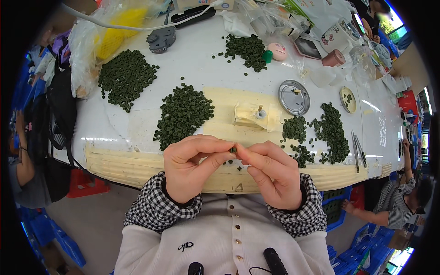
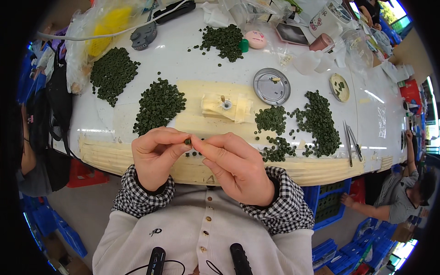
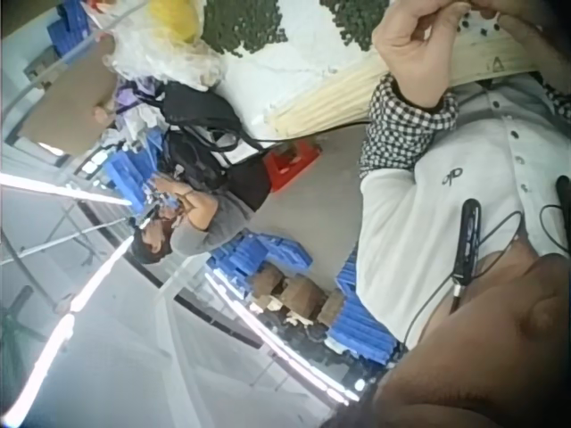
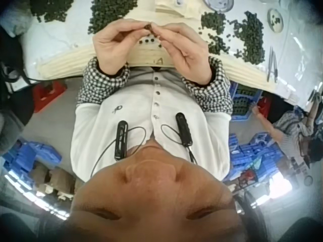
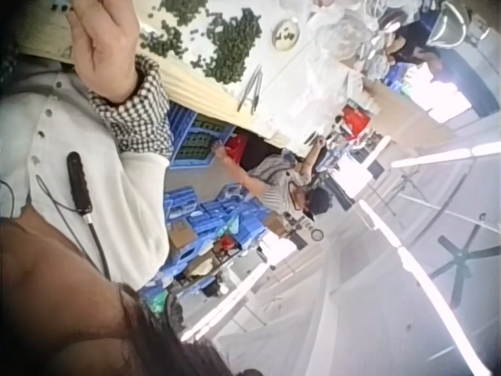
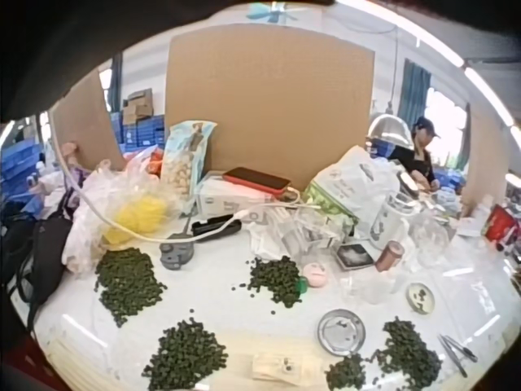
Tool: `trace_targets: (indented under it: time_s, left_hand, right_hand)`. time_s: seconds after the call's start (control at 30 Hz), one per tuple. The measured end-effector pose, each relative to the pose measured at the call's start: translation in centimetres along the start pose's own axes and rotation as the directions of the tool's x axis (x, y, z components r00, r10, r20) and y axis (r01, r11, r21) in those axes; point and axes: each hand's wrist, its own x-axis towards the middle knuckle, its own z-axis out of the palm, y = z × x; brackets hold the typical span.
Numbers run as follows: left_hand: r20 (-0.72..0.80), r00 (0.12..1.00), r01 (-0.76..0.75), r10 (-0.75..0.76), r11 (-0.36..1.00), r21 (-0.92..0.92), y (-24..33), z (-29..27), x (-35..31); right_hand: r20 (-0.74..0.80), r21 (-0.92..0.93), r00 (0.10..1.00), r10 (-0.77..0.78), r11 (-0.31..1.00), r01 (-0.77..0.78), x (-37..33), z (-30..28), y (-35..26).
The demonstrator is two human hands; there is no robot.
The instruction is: Picking up, inspecting, and sorting small green plastic components at a factory workbench.
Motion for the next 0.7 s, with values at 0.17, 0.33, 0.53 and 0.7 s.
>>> trace_targets:
  time_s: [0.17,0.33,0.53,0.7]
  left_hand:
    - [0.015,1.000,-0.015,0.015,1.000,0.018,0.02,0.02,0.04]
    - [0.013,1.000,0.015,-0.016,0.999,0.029,0.09,-0.03,-0.05]
    - [0.009,1.000,0.010,-0.010,0.999,0.051,0.17,0.02,0.00]
    - [0.040,0.999,-0.038,0.034,0.994,0.100,0.11,-0.01,0.15]
  right_hand:
    - [-0.038,-0.041,0.999,-0.018,0.999,0.016,-0.02,0.14,0.04]
    - [-0.106,-0.097,0.994,-0.021,0.995,0.011,0.29,0.40,-0.29]
    - [-0.131,-0.095,0.991,-0.007,0.995,-0.005,0.42,0.49,-0.57]
    - [-0.095,-0.045,0.995,-0.007,0.999,0.003,0.28,0.28,-0.22]
